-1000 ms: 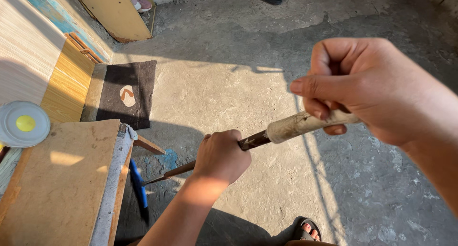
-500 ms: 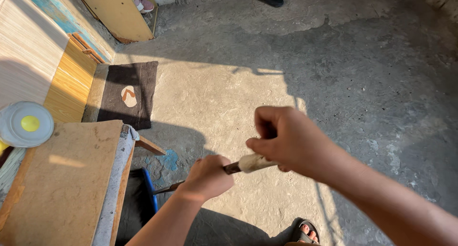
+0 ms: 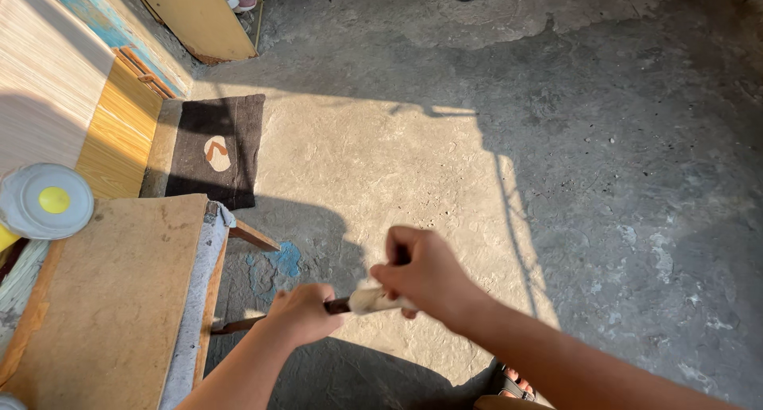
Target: The person wraps a white cloth or tape around the handle of a blue broom to secure it. They repeatedly twist and tighten the wrapping material along the handle. At the end, the person picks up a dark mat and shakes it over the balcony railing.
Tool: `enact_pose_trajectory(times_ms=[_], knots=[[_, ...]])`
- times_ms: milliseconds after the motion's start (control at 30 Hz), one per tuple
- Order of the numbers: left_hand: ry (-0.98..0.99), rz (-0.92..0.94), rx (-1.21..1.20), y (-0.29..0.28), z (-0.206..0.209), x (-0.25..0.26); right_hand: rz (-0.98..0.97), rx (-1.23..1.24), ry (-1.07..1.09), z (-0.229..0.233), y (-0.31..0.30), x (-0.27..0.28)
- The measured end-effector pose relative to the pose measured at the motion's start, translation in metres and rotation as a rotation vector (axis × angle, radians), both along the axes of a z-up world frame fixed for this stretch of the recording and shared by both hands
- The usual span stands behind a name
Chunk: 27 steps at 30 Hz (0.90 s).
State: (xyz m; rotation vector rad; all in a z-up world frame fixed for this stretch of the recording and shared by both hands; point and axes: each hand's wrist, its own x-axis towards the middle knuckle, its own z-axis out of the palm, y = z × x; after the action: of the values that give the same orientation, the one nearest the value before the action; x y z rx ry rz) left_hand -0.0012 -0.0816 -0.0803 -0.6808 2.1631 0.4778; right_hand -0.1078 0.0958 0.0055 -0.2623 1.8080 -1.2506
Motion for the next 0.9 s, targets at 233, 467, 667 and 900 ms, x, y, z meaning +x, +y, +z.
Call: enact_pose_trajectory(times_ms=[233,467,667,900], knots=[[-0.114,0.020,0.014,-0.003,-0.019,0.013,0.247,-0.053,0.312,-0.011,-0.005,0.027],[0.223,-0.040,0.150,0.093,0.092,-0.085,-0.107,0.245,0.201,0.113,0.086,-0.080],[0.246,-0.080,0.203,0.075,0.074,-0.080,-0.323,0.088,0.047,0.087,0.095,-0.105],[-0.111,-0.129,-0.066,-0.031,-0.056,0.040,0.127,-0.157,-0.053,-0.057,-0.020,0.050]])
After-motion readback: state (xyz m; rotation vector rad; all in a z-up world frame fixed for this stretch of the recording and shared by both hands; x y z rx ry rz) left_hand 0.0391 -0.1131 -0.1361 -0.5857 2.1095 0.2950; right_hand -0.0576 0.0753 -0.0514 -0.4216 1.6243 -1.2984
